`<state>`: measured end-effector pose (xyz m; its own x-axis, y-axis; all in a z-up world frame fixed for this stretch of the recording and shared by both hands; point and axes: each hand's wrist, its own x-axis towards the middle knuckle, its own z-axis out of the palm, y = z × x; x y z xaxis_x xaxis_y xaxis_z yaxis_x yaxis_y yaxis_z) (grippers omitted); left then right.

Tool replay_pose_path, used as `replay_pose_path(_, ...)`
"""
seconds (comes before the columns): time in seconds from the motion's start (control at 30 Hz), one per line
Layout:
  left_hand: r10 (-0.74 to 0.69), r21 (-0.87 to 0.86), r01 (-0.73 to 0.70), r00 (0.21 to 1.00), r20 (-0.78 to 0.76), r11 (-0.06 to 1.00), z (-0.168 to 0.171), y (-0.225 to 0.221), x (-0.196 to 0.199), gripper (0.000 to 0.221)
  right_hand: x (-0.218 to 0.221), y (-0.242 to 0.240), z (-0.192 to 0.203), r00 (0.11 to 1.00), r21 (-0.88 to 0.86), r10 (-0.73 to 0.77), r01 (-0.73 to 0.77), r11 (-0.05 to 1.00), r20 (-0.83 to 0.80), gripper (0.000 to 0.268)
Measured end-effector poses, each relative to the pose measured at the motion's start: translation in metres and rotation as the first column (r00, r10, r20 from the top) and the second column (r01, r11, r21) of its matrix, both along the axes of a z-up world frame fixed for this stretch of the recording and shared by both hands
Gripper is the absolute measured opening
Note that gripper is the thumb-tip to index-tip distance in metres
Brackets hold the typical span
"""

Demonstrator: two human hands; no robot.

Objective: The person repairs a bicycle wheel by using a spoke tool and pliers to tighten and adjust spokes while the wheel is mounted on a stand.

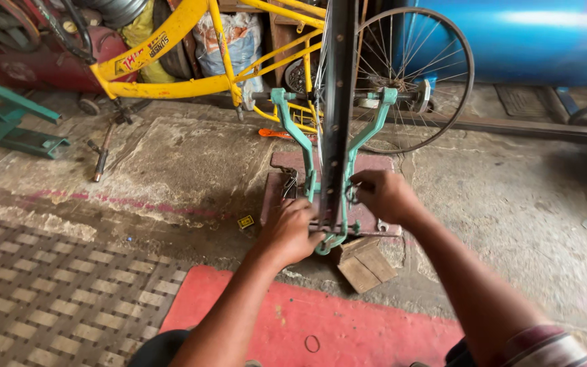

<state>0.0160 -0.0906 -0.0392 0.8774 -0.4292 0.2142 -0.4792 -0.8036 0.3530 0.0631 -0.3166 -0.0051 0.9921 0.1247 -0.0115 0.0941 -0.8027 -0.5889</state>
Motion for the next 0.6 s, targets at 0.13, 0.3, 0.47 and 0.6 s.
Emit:
replay_pose_path(0.13, -0.004, -0.063, 0.010, 0.996, 0.087, 0.998, -0.001, -0.007, -0.005, 0.018, 0.008, -0.003, -0.018, 0.998, -0.021, 0.068, -0.068, 0.997, 0.005, 0.032)
replay_pose_path(0.3, -0.008, -0.059, 0.017, 0.989, 0.148, 0.998, 0.005, -0.018, -0.007, 0.021, 0.036, 0.003, -0.048, 0.988, 0.204, 0.152, -0.152, 0.967, 0.014, 0.036)
replay_pose_path(0.47, -0.020, -0.095, 0.049, 0.958, 0.285, 0.994, 0.004, -0.024, -0.008, 0.016, 0.055, 0.008, -0.064, 0.955, 0.423, 0.280, -0.216, 0.880, -0.094, 0.029)
replay_pose_path(0.6, -0.020, -0.082, 0.035, 0.985, 0.171, 0.996, 0.002, -0.023, -0.006, 0.011, 0.056, 0.009, -0.064, 0.920, 0.489, 0.338, -0.207, 0.847, -0.196, 0.027)
